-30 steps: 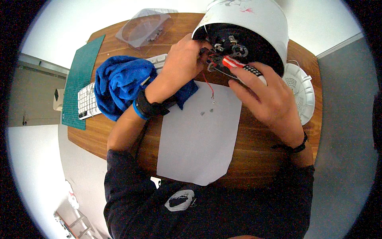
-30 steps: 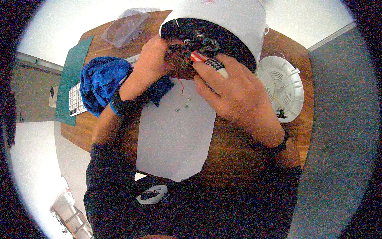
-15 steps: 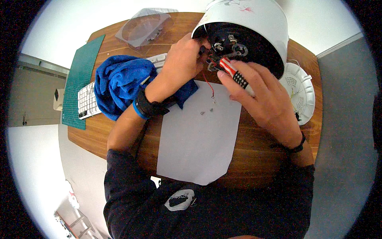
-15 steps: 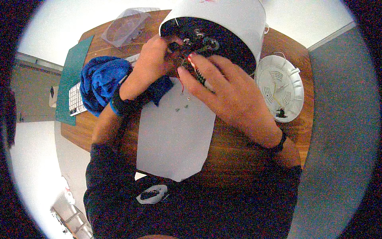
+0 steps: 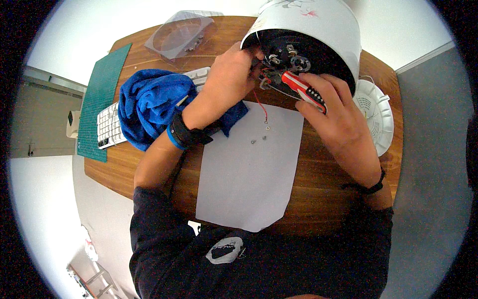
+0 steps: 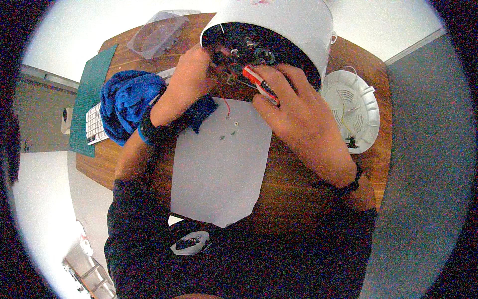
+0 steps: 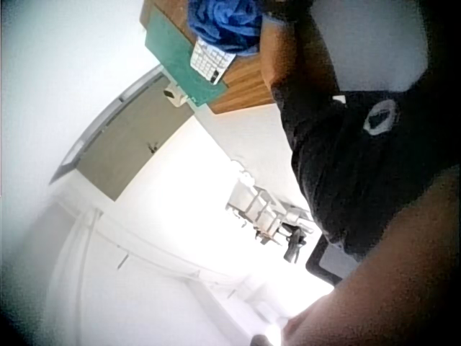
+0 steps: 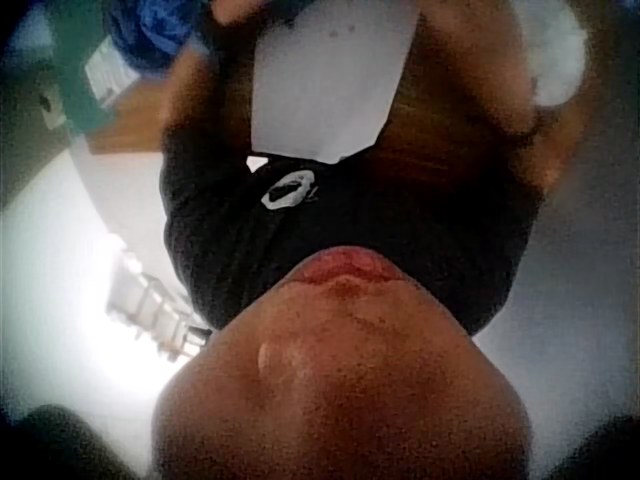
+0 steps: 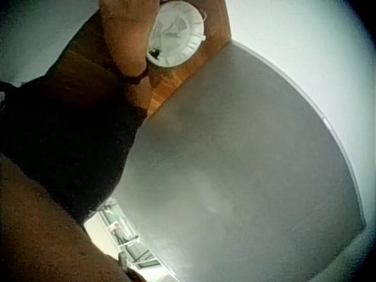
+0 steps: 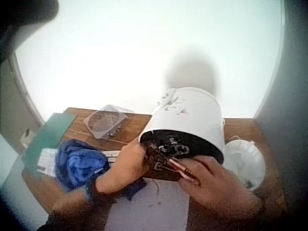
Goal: The person uses a screwdriver to tighten screws on the internal wiring of a white appliance. They rotate the device to access different connection points and continue securing components inside the housing.
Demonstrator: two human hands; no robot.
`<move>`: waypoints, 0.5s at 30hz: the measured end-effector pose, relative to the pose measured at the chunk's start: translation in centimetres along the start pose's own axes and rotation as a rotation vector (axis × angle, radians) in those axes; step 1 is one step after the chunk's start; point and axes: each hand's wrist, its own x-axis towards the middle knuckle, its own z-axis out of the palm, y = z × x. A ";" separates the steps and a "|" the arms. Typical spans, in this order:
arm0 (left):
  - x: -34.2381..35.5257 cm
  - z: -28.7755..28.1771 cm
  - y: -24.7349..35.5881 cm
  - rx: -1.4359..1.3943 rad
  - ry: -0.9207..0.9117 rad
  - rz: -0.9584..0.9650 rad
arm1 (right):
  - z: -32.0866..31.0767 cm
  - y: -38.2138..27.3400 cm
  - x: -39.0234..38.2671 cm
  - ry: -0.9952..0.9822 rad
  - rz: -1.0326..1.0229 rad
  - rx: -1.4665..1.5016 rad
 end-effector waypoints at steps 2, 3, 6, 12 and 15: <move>-0.2 0.5 -0.3 0.056 0.061 0.048 | -0.2 -0.1 0.0 -0.018 0.010 -0.001; -0.1 0.4 -0.3 0.057 0.023 0.028 | -0.1 -0.1 0.0 -0.005 -0.002 0.001; -0.1 0.2 -0.3 0.041 -0.015 0.010 | 0.4 0.2 -0.1 0.039 -0.041 0.000; -0.1 0.5 -0.6 -0.045 0.019 -0.006 | 1.4 0.3 -0.4 0.123 -0.125 -0.044; -0.1 0.5 -0.7 -0.062 0.012 -0.028 | 1.2 0.4 -0.5 0.105 -0.182 -0.059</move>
